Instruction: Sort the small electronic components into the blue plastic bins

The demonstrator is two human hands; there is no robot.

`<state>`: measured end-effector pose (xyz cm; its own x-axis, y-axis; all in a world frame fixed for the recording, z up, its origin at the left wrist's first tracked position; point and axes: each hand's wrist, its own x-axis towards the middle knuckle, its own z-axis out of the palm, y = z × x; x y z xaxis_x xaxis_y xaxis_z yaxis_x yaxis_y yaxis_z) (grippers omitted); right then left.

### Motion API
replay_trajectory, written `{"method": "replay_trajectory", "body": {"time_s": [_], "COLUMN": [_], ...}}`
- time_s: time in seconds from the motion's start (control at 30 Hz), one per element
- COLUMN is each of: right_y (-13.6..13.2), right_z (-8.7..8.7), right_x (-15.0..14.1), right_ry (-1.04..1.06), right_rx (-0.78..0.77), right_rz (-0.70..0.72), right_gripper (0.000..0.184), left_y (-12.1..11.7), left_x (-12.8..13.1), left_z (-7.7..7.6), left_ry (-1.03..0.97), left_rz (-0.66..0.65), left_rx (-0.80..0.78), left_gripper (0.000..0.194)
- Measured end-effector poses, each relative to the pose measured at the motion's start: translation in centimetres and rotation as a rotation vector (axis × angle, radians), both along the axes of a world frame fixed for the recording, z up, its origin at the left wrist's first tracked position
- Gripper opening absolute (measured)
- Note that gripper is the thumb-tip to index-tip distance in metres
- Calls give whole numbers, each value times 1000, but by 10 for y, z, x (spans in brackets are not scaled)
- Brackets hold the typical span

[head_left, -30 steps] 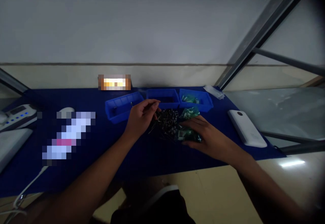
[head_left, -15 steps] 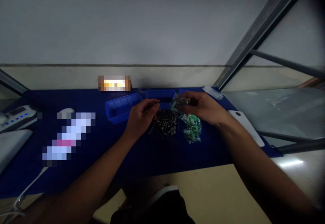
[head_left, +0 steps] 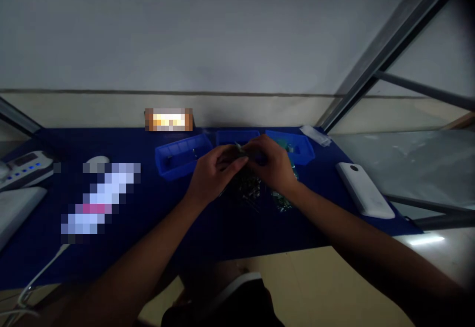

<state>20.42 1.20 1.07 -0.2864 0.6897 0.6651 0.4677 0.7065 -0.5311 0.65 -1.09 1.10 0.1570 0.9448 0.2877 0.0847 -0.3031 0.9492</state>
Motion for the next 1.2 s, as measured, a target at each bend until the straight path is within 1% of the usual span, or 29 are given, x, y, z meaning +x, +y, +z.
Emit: {"method": "replay_trajectory", "body": {"time_s": [0.03,0.1,0.17,0.2,0.27,0.33,0.37,0.43,0.5,0.57,0.67,0.8,0.9,1.0,1.07,1.2], "right_y": [-2,-7,-10,-11,-12,-11,-10,-8,-6,-4,-3,-1,0,0,0,-2], "right_z": [1,3,6,8,10,11,11,10,10,9,9,7,5,6,6,7], "right_x": [-1,-2,-2,-2,-1,0,1,1,1,1,3,4,4,4,3,2], "right_ry": [-34,-81,-98,-86,-24,57,96,142,141,119,106,96,128,127,119,130], "right_rx": [20,6,-38,-54,-81,-114,-139,-210,-286,-321,-319,-336,-350,-326,-317,-364], "right_rz": [55,152,193,181,114,47,37,68,132,172,179,187,198,177,163,178], "right_gripper": [25,37,44,42,35,28,28,33,37,32,22,22,21,20,20,18], "left_y": [0,1,5,7,10,13,13,14,13,13,13,12,12,12,12,12], "left_x": [1,0,-4,-6,-10,-12,-12,-11,-9,-8,-9,-10,-8,-7,-8,-8], "left_z": [0,-2,-3,-5,-6,-8,-8,-9,-10,-10,-9,-8,-7,-7,-8,-8], "left_ry": [7,49,77,77,95,106,96,51,-1,-20,-2,29,23,13,9,-17], "left_rz": [-6,24,64,77,94,110,108,75,17,-21,-2,36,8,-22,-13,14], "left_rx": [8,38,75,91,102,79,52,-7,-39,-47,-80,-106,-77,-63,-74,-126], "left_gripper": [41,42,38,35,29,26,27,33,37,38,38,37,35,34,36,42]}}
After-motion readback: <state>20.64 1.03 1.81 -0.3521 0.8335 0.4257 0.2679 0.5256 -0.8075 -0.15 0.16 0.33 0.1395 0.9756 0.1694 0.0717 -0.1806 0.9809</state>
